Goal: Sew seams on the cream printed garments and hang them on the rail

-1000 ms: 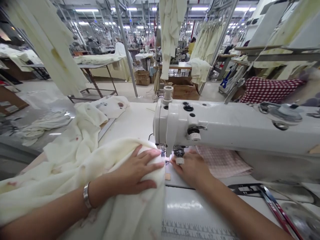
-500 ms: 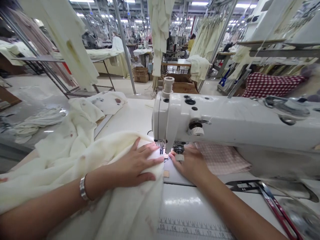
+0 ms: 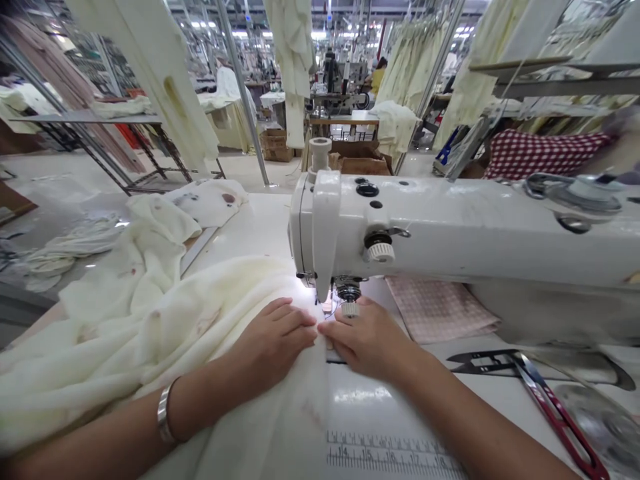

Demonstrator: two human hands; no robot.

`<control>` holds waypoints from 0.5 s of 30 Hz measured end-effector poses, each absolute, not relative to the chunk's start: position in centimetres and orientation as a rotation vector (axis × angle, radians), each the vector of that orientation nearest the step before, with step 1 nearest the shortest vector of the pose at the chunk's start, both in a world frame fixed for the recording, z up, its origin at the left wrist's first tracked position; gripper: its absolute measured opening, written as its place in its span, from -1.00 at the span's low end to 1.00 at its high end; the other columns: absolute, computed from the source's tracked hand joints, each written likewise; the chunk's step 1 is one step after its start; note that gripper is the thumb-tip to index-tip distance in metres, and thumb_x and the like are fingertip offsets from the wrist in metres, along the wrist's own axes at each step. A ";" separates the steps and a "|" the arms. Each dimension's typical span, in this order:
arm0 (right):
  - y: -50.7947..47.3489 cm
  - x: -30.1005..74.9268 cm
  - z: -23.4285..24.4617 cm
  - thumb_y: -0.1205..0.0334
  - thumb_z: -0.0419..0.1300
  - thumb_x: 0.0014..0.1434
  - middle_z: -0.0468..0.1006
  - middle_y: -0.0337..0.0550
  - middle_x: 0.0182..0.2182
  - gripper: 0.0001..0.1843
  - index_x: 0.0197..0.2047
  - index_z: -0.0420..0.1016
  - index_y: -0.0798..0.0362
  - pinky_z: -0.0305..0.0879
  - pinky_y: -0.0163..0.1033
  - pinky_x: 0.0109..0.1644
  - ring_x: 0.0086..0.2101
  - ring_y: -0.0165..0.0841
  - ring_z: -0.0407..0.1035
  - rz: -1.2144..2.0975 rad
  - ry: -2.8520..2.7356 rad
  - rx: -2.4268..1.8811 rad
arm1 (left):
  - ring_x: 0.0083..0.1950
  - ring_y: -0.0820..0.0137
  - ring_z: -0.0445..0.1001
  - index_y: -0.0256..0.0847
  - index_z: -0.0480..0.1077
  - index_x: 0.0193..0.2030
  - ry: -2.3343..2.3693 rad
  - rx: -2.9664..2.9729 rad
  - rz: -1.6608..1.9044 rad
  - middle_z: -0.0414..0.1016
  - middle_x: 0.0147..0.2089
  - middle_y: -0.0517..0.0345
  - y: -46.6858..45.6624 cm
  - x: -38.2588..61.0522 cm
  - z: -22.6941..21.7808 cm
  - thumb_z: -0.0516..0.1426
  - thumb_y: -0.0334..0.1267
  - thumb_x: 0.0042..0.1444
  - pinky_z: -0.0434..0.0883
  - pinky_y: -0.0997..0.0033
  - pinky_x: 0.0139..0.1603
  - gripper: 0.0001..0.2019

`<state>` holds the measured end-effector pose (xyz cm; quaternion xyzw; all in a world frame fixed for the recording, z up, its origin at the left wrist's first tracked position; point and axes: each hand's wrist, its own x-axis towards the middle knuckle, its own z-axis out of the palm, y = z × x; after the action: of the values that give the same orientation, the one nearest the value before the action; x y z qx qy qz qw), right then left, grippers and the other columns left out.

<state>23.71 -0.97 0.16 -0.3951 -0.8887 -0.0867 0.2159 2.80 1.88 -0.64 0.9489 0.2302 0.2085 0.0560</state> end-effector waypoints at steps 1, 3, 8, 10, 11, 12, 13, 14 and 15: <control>-1.0 23.7 0.2 0.33 -0.09 0.23 0.47 -0.27 -0.49 -0.69 -0.22 0.48 -0.03 0.06 -0.32 -0.45 -0.56 -0.49 0.25 -0.237 -2.466 -1.101 | -0.17 0.39 0.34 -0.21 0.37 -0.24 0.695 2.871 0.632 0.41 -0.22 0.15 2.0 2.8 -0.7 -0.02 -0.50 0.16 0.24 0.25 0.01 -0.81; -0.9 23.7 0.3 0.33 -0.10 0.23 0.47 -0.27 -0.49 -0.68 -0.25 0.48 -0.04 0.04 -0.33 -0.46 -0.56 -0.49 0.24 -0.241 -2.466 -1.109 | -0.17 0.38 0.33 -0.21 0.38 -0.25 0.683 2.858 0.628 0.41 -0.20 0.13 2.2 2.9 -0.7 -0.02 -0.48 0.17 0.26 0.27 -0.04 -0.82; -0.8 23.9 -0.2 0.28 -0.10 0.26 0.50 -0.24 -0.44 -0.67 -0.20 0.50 -0.08 0.05 -0.31 -0.46 -0.56 -0.46 0.25 -0.303 -2.416 -1.187 | -0.12 0.39 0.33 -0.22 0.40 -0.25 0.650 2.859 0.659 0.42 -0.15 0.12 3.9 3.1 -0.5 0.00 -0.46 0.19 0.25 0.29 -0.04 -0.83; -0.7 24.0 -0.5 0.25 -0.07 0.26 0.52 -0.21 -0.41 -0.69 -0.19 0.51 -0.11 0.06 -0.30 -0.44 -0.55 -0.44 0.26 -0.326 -2.400 -1.223 | -0.12 0.39 0.34 -0.21 0.41 -0.26 0.668 2.856 0.662 0.43 -0.15 0.14 4.9 3.1 -0.4 0.02 -0.43 0.20 0.24 0.29 -0.03 -0.85; -0.6 24.1 -0.6 0.24 -0.04 0.25 0.52 -0.20 -0.40 -0.71 -0.20 0.52 -0.12 0.07 -0.30 -0.42 -0.53 -0.42 0.27 -0.331 -2.397 -1.241 | -0.12 0.40 0.35 -0.21 0.41 -0.27 0.682 2.847 0.669 0.43 -0.16 0.15 5.4 3.2 -0.3 0.03 -0.41 0.21 0.24 0.30 -0.03 -0.86; -0.6 24.2 -0.7 0.24 -0.02 0.24 0.52 -0.20 -0.41 -0.72 -0.21 0.52 -0.12 0.09 -0.29 -0.40 -0.52 -0.42 0.28 -0.331 -2.396 -1.260 | -0.13 0.40 0.36 -0.21 0.41 -0.28 0.700 2.836 0.670 0.44 -0.18 0.17 5.8 3.3 -0.2 0.04 -0.39 0.21 0.24 0.31 -0.03 -0.87; -0.6 24.3 -0.8 0.25 -0.01 0.23 0.51 -0.20 -0.43 -0.73 -0.21 0.52 -0.12 0.10 -0.29 -0.37 -0.51 -0.41 0.28 -0.327 -2.395 -1.280 | -0.15 0.41 0.36 -0.21 0.42 -0.29 0.720 2.826 0.663 0.44 -0.22 0.18 6.2 3.3 0.0 0.05 -0.38 0.20 0.25 0.33 -0.05 -0.88; -0.5 24.4 -0.8 0.26 0.00 0.23 0.50 -0.21 -0.45 -0.74 -0.21 0.52 -0.11 0.11 -0.29 -0.35 -0.49 -0.41 0.29 -0.319 -2.397 -1.301 | -0.17 0.42 0.36 -0.22 0.42 -0.30 0.743 2.823 0.649 0.44 -0.26 0.19 6.5 3.4 0.2 0.07 -0.38 0.19 0.25 0.35 -0.07 -0.89; -0.5 24.4 -0.8 0.26 0.01 0.23 0.49 -0.22 -0.48 -0.75 -0.21 0.52 -0.10 0.12 -0.29 -0.33 -0.48 -0.41 0.30 -0.309 -2.396 -1.322 | -0.19 0.42 0.36 -0.22 0.42 -0.31 0.767 2.826 0.622 0.43 -0.30 0.20 6.7 3.5 0.3 0.08 -0.38 0.18 0.25 0.36 -0.09 -0.89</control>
<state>24.44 -0.48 -0.83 -0.4711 -0.8538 -0.1102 0.1923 3.53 6.71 0.34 0.9414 0.2555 0.2073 0.0742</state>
